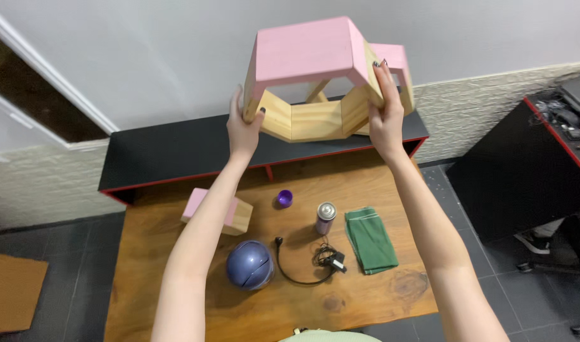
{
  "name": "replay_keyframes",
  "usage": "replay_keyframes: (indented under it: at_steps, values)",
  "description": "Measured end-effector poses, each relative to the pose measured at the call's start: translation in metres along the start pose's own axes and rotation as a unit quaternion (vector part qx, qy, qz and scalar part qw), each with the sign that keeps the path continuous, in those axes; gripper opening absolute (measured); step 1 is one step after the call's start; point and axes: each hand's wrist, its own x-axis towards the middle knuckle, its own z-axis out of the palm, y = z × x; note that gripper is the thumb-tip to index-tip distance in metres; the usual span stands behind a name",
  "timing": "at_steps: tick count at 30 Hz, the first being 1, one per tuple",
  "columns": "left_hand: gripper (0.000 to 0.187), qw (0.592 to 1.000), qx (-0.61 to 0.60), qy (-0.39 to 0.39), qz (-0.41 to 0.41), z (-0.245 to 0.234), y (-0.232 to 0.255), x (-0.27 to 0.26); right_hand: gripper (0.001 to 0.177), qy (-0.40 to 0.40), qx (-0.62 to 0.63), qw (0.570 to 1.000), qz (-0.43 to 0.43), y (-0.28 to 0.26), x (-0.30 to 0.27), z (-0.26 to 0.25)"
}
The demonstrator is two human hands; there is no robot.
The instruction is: The person wipes a black shelf with a green cloth, then places three hexagonal wooden frames on the shelf. They also place a blue kettle, a purple-capped bottle, and a power adapter on the shelf. Finally, they wipe the wooden table with the cloth and move to another table.
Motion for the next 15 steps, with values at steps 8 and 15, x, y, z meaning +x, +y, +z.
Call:
replay_keyframes:
  at_steps: [8,15]
  values:
    - [0.064,0.997,-0.04,-0.055,0.047,0.061,0.033,0.047,0.068,0.033,0.005,0.999,0.041,0.03,0.03,-0.041]
    - [0.063,0.999,-0.007,-0.027,0.045,0.04,0.022,0.047,0.07,0.007,0.011,0.999,0.037,0.047,0.024,-0.013]
